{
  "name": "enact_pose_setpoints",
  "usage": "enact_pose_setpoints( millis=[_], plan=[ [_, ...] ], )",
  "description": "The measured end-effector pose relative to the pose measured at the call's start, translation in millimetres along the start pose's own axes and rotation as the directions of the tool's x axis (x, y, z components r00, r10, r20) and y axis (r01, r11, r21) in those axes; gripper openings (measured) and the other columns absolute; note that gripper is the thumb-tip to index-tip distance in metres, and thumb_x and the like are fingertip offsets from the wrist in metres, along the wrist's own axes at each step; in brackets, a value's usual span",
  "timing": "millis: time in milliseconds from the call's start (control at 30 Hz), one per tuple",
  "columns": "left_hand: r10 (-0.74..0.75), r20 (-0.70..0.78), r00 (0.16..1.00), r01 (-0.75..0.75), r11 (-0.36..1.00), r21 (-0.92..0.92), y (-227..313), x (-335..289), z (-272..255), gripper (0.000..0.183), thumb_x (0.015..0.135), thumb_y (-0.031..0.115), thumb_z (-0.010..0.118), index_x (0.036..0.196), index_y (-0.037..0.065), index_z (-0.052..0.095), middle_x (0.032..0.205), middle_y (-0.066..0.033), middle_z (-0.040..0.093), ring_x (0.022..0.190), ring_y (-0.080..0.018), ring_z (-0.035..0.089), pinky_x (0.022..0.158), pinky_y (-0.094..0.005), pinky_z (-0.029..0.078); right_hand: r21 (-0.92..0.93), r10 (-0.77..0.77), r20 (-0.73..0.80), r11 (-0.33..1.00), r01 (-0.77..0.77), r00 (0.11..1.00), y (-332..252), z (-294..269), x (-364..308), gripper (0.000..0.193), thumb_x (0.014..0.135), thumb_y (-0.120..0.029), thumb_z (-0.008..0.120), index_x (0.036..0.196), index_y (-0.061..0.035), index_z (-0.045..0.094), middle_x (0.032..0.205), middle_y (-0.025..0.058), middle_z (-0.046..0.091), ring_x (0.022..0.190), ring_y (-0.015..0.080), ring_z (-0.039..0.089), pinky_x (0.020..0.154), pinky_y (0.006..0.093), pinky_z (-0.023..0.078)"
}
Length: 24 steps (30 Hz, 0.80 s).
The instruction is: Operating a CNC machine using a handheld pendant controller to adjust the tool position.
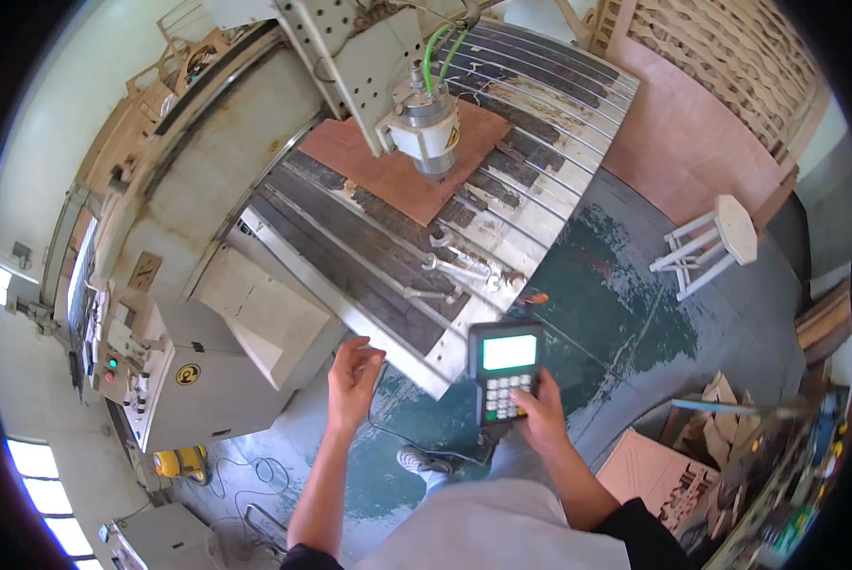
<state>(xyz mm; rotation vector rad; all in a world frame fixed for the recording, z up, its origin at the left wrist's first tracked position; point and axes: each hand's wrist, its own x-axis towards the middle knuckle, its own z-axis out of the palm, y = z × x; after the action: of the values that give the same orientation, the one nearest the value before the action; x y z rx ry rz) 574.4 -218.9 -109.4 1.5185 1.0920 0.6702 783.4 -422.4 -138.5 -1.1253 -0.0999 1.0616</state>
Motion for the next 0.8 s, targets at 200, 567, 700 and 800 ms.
enact_pose_setpoints(
  millis=[200,567,700,800],
  plan=[
    [0.213,-0.038,0.976,-0.2,0.957,0.211,-50.0,190.2,100.2,0.027,0.09,0.01,0.065,0.113,-0.003,0.059,0.099,-0.0119,0.069,0.093,-0.0168,0.066,0.082,-0.031,0.052,0.152,0.023,-0.144,0.988,-0.001,0.989,-41.4,-100.8,74.0,0.056,0.077,-0.003,0.067,0.128,0.0001,0.045,0.111,0.0091,0.059,0.1,0.0192,0.06,0.088,0.0333,0.048],
    [0.395,-0.181,0.901,-0.29,0.857,0.426,-121.6,412.5,191.1,0.036,0.086,0.024,0.071,0.104,-0.006,0.062,0.09,-0.0176,0.068,0.075,-0.0235,0.065,0.068,-0.0364,0.05,0.081,-0.011,-0.296,0.996,0.036,0.955,-6.3,-219.0,153.4,0.057,0.076,-0.007,0.072,0.126,-0.0003,0.046,0.11,0.0082,0.06,0.099,0.0182,0.06,0.087,0.0316,0.049],
    [0.489,-0.267,0.831,-0.358,0.836,0.417,-136.7,420.0,199.5,0.035,0.085,0.025,0.073,0.099,-0.004,0.063,0.088,-0.014,0.068,0.071,-0.0208,0.061,0.067,-0.0324,0.049,0.023,0.013,-0.397,1.0,-0.004,0.918,10.7,-238.9,148.6,0.068,0.074,-0.012,0.077,0.131,-0.0002,0.042,0.112,0.0083,0.055,0.103,0.019,0.056,0.09,0.0331,0.045],
    [0.508,-0.316,0.801,-0.413,0.851,0.323,-141.0,420.6,212.1,0.035,0.085,0.025,0.073,0.101,-0.004,0.062,0.087,-0.0131,0.068,0.07,-0.0196,0.06,0.067,-0.0315,0.048,-0.064,-0.03,-0.441,0.998,0.002,0.897,11.2,-244.1,147.1,0.074,0.074,-0.014,0.078,0.135,0.0003,0.039,0.115,0.0086,0.053,0.105,0.0192,0.054,0.092,0.0345,0.045]
  ],
)
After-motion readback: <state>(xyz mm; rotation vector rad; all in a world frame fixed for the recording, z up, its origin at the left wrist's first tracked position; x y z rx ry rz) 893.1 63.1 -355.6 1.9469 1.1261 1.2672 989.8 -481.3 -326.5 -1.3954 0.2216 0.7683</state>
